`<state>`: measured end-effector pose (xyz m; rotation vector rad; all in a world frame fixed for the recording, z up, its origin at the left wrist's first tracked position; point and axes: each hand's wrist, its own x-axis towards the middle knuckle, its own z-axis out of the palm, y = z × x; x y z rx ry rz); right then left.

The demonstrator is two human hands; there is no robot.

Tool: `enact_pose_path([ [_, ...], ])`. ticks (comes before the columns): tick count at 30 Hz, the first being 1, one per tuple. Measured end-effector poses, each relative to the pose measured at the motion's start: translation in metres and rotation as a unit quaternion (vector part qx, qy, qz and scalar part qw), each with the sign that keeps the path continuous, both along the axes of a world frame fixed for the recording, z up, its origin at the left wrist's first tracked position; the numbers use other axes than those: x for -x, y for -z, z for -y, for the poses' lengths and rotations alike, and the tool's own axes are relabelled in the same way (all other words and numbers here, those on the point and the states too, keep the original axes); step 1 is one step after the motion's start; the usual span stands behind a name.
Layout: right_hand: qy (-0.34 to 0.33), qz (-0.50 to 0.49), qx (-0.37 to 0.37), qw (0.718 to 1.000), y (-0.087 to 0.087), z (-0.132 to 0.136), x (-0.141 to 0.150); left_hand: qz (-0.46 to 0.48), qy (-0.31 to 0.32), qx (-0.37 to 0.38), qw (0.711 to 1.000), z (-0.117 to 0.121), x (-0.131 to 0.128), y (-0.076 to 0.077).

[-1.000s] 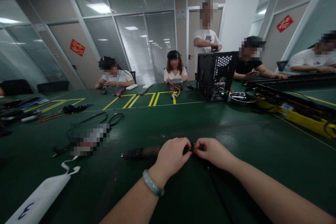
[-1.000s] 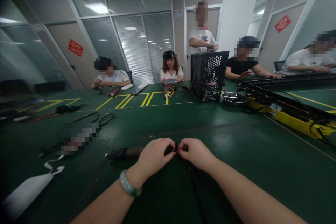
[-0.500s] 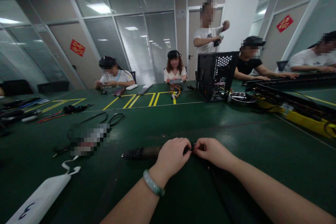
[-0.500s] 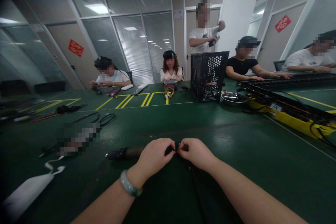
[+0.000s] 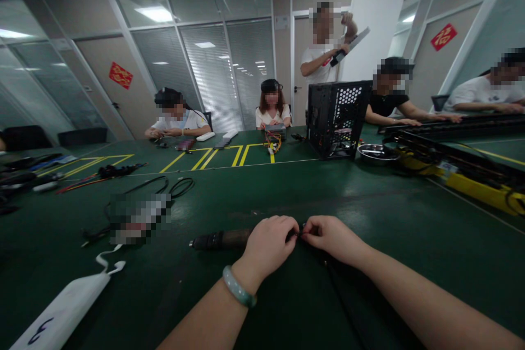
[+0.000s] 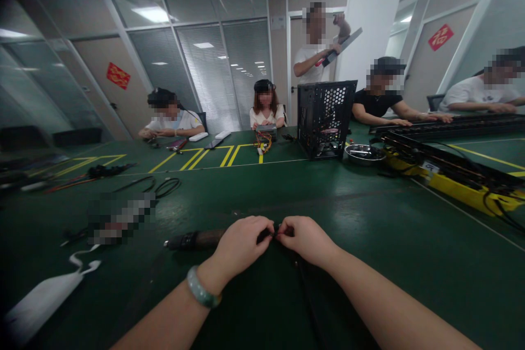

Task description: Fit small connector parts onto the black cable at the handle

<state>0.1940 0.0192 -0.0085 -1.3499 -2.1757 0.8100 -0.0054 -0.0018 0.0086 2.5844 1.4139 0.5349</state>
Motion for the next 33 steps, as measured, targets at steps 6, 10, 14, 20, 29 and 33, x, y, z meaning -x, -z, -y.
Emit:
enact_pose_path([
  [6,0.002,0.007,0.002,1.0,-0.0004,-0.0004,-0.0003,0.014,-0.012,0.003,1.0,0.0007,-0.0001,0.0001],
  [10,-0.006,-0.001,-0.001,1.0,0.0012,-0.0012,-0.0006,0.013,0.001,-0.01,1.0,-0.0014,-0.0003,0.0032],
  [14,-0.006,0.001,-0.004,1.0,0.0016,-0.0014,-0.0002,0.009,0.005,-0.008,1.0,-0.0018,-0.0006,0.0038],
  [20,-0.007,-0.002,0.007,1.0,0.0005,-0.001,-0.0001,0.001,-0.018,0.009,1.0,-0.0001,-0.0006,0.0011],
  [29,-0.001,0.0,0.015,1.0,-0.0029,0.0011,0.0003,0.013,-0.019,0.011,1.0,0.0006,-0.0007,0.0004],
  [33,-0.001,-0.002,0.014,1.0,-0.0042,0.0019,0.0006,0.01,-0.033,0.02,0.999,0.0006,-0.0015,0.0007],
])
